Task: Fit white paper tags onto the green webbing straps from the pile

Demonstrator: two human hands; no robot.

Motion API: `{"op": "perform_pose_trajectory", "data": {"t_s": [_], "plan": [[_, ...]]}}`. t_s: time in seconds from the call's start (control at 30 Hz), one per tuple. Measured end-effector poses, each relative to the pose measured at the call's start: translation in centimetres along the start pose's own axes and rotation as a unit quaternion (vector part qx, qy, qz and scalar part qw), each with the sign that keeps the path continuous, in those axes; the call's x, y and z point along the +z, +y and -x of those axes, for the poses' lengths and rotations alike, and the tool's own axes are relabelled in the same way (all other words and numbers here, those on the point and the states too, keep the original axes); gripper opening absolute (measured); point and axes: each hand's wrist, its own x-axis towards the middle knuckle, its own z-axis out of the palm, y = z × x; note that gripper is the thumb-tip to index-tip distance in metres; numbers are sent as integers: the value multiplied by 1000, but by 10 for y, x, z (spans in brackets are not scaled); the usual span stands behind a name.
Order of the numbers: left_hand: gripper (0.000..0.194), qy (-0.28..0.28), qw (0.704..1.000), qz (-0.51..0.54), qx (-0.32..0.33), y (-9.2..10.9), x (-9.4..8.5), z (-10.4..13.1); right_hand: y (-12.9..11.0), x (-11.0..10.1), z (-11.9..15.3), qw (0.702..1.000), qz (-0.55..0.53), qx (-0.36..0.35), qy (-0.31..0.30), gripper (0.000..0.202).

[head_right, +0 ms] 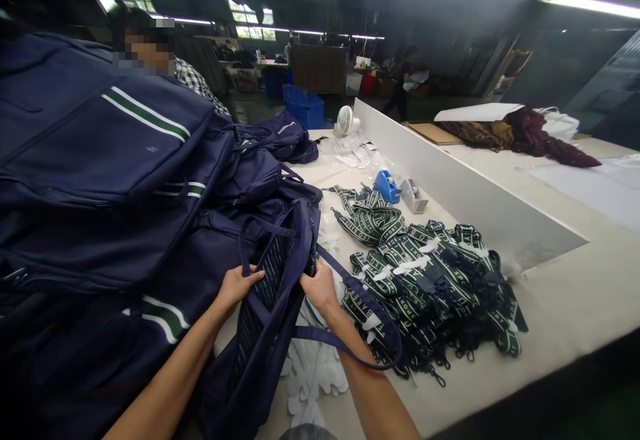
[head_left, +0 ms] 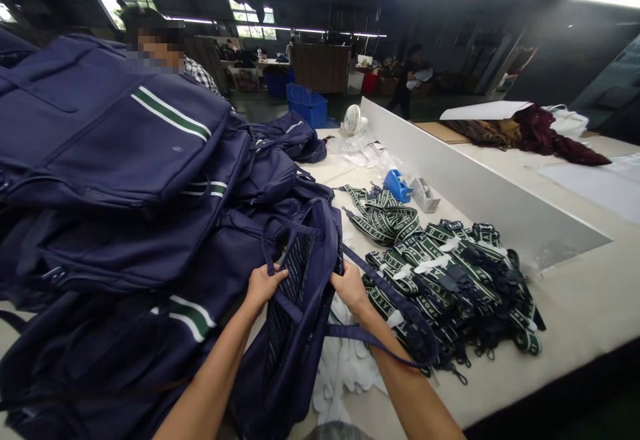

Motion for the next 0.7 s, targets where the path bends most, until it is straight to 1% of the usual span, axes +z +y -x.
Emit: {"op": "perform_pose_trajectory", "data": {"t_s": [0.1, 0.2, 0.27, 0.33, 0.37, 0.4, 0.43, 0.47, 0.53, 0.6, 0.63, 0.7], "plan": [[16, 30, 999, 6, 11, 2, -1, 5, -7, -2, 10, 999, -28, 26, -34, 19], [11, 68, 997, -1, 26, 12, 3, 13, -20, -6, 31, 989, -105, 52, -95, 38], [9, 92, 995, 2, 39, 19, 9, 19, -26, -2, 42, 981, -151, 52, -107, 45], [10, 112, 992, 16, 47, 25, 18, 24, -26, 7, 47, 985, -144, 46, -78, 62], [13, 120, 991, 27, 49, 27, 22, 25, -24, 13, 46, 990, -120, 51, -46, 70], [17, 126, 990, 39, 47, 29, 26, 26, -19, 18, 43, 993, -96, 66, -10, 74], [22, 132, 989, 53, 44, 30, 30, 27, -14, 21, 39, 993, -78, 88, 26, 72], [26, 134, 988, 67, 41, 32, 33, 27, -7, 22, 35, 990, -68, 111, 59, 66], [32, 126, 987, 93, 46, 35, 36, 29, 4, 16, 28, 981, -66, 150, 103, 48], [29, 96, 987, 108, 69, 40, 37, 34, 11, 4, 26, 973, -80, 176, 122, 31], [26, 79, 987, 108, 84, 43, 35, 38, 12, -3, 27, 969, -93, 189, 129, 26], [21, 59, 987, 97, 112, 49, 31, 48, 10, -14, 33, 960, -131, 209, 132, 24]]}}
